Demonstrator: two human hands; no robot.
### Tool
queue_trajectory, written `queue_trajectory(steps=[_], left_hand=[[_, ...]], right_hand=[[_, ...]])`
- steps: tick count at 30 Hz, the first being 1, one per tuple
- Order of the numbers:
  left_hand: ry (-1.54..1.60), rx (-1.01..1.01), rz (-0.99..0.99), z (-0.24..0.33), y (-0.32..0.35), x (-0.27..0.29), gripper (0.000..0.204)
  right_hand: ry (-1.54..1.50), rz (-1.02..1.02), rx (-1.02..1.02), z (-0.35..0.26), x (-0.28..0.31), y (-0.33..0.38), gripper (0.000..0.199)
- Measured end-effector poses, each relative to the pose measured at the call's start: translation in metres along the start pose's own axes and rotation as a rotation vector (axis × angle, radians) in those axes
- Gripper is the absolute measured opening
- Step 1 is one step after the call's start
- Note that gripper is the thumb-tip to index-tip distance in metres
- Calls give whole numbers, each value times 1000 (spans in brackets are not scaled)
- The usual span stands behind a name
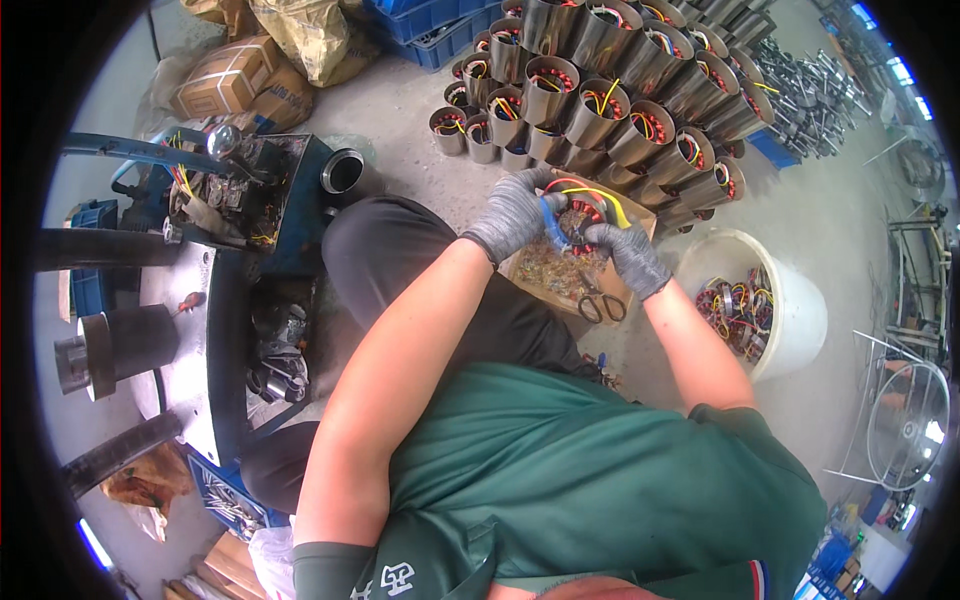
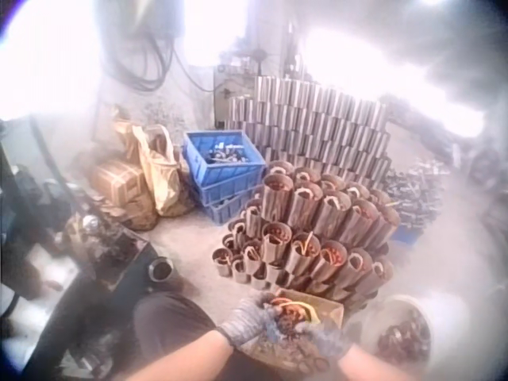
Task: The recorder is inserting wire-wound stators into metal housings using a hydraulic press to seat them properly, then trimming the excess length of the lead wires using scissors.
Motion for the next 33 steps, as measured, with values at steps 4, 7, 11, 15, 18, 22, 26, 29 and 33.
queue_trajectory(steps=[4,7,11,15,18,22,26,29,33], left_hand=[[237,-72,-109,-8,-7,-10,20],[407,67,-175,-18,-6,-17,21],[169,180,-113,-28,-23,-20,30],[210,337,-97,-21,-15,-12,33],[338,289,-60,-20,-11,-12,29],[499,257,-23,-1,-17,-28,26],[418,172,48,-22,-18,-17,25],[287,227,85,-18,-16,-15,25],[229,225,102,-9,-17,-16,21]], right_hand=[[-266,22,-91,62,35,-29,63],[7,18,-333,76,43,-22,66],[1263,-161,-418,162,89,-16,81],[1343,-380,-665,158,46,5,70],[1334,-288,-631,175,53,-1,64],[1299,-8,-493,248,105,-3,55],[512,-15,-573,193,85,8,46],[-396,64,-415,150,57,38,52],[-546,-65,-303,83,21,50,51]])
Point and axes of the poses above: each hand's wrist, its own y-axis away from the middle knuckle, its own x-axis out of the back of the hand, z = x × y, the point moved 1 cm from there along -y, towards the middle knuckle, and after that the axes turned 6 degrees about -z, right-handed, at the moved point
